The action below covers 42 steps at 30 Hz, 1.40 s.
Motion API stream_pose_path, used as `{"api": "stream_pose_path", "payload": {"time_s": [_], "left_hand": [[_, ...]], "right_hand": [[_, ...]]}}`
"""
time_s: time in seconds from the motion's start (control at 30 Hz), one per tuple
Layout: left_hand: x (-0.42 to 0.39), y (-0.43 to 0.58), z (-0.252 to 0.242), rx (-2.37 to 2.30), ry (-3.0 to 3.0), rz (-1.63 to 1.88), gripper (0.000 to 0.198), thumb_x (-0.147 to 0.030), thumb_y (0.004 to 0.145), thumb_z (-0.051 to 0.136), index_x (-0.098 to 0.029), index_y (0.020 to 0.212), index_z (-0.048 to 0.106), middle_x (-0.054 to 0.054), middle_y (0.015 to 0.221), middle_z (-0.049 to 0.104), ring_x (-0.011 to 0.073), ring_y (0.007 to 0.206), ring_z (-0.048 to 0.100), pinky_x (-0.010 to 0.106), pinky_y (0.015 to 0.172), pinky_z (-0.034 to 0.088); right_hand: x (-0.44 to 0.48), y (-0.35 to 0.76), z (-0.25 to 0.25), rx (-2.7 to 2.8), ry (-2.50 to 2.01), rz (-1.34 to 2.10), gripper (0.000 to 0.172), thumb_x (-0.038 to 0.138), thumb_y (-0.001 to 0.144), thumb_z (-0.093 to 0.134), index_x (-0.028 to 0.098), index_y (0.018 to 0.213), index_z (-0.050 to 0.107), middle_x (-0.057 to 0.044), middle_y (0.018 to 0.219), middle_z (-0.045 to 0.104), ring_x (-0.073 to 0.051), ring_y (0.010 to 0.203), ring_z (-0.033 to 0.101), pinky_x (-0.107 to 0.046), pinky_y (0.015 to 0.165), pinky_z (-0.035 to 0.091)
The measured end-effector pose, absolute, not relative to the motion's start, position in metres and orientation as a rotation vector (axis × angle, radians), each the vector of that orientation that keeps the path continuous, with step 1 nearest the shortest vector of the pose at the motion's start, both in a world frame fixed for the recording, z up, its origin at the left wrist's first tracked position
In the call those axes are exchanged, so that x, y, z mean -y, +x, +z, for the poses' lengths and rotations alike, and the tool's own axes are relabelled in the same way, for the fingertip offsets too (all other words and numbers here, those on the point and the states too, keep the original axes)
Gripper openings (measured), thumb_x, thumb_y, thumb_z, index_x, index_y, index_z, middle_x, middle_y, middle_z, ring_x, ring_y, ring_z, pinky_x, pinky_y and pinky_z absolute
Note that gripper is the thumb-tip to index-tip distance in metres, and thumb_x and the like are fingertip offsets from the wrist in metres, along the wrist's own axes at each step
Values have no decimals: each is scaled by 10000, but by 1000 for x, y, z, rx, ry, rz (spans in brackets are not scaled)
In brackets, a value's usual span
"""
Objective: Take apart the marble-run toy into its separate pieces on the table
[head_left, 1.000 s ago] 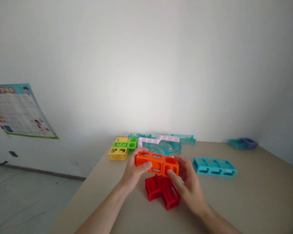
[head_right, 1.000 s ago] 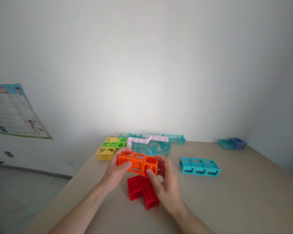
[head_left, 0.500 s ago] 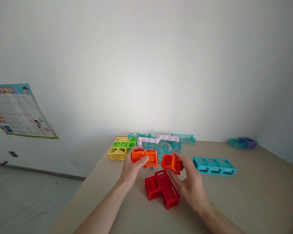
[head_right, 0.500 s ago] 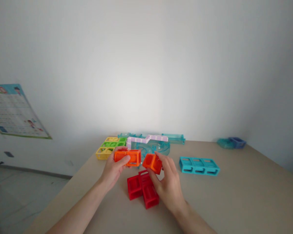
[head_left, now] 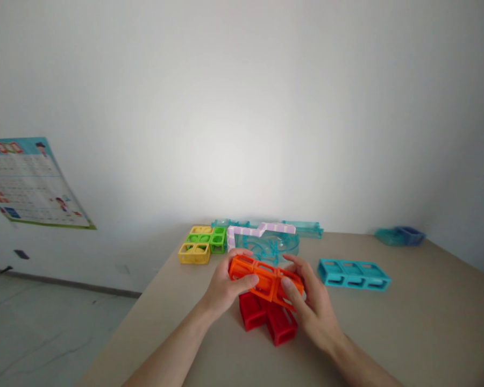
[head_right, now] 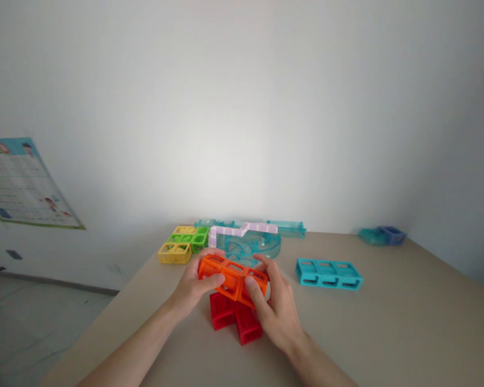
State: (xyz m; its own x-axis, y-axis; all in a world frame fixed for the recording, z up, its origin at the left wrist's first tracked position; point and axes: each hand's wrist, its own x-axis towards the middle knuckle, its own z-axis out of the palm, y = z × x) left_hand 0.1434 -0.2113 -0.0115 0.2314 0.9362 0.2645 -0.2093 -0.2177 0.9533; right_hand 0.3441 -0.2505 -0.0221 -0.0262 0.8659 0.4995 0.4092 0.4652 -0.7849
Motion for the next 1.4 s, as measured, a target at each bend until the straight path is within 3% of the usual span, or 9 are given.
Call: {"api": "stream_pose_path", "payload": {"time_s": [0.27, 0.73, 1.2, 1.4], "left_hand": [[209, 143, -13, -780, 1409, 1286, 437, -292, 674, 787, -198, 1048, 583, 4, 931, 620, 121, 757, 578, 226, 697, 479], [210, 144, -14, -850, 1416, 1315, 356, -292, 704, 752, -209, 998, 571, -27, 877, 605, 96, 726, 559, 205, 697, 464], [212, 143, -11, -875, 1427, 1316, 357, -305, 716, 735, -205, 1017, 572, -5, 933, 620, 119, 773, 581, 225, 725, 470], [211, 142, -12, -846, 1451, 1314, 374, -315, 709, 746, -208, 1019, 567, -9, 916, 615, 117, 755, 574, 225, 714, 465]], "right_hand": [[252, 343, -16, 1678, -1090, 581, 277, 416, 972, 409, 244, 1085, 594, -37, 1067, 664, -201, 958, 623, -290, 834, 473], [254, 343, -9, 1800, -988, 598, 264, 351, 986, 414, 262, 1165, 587, -24, 1085, 645, -189, 1020, 594, -288, 885, 442], [255, 348, -4, 1969, -980, 543, 325, 330, 983, 407, 241, 1266, 539, -68, 1048, 606, -205, 945, 593, -325, 835, 469], [254, 344, -10, 1849, -1005, 571, 299, 349, 992, 401, 264, 1215, 580, -41, 1002, 630, -203, 1002, 591, -303, 857, 461]]}}
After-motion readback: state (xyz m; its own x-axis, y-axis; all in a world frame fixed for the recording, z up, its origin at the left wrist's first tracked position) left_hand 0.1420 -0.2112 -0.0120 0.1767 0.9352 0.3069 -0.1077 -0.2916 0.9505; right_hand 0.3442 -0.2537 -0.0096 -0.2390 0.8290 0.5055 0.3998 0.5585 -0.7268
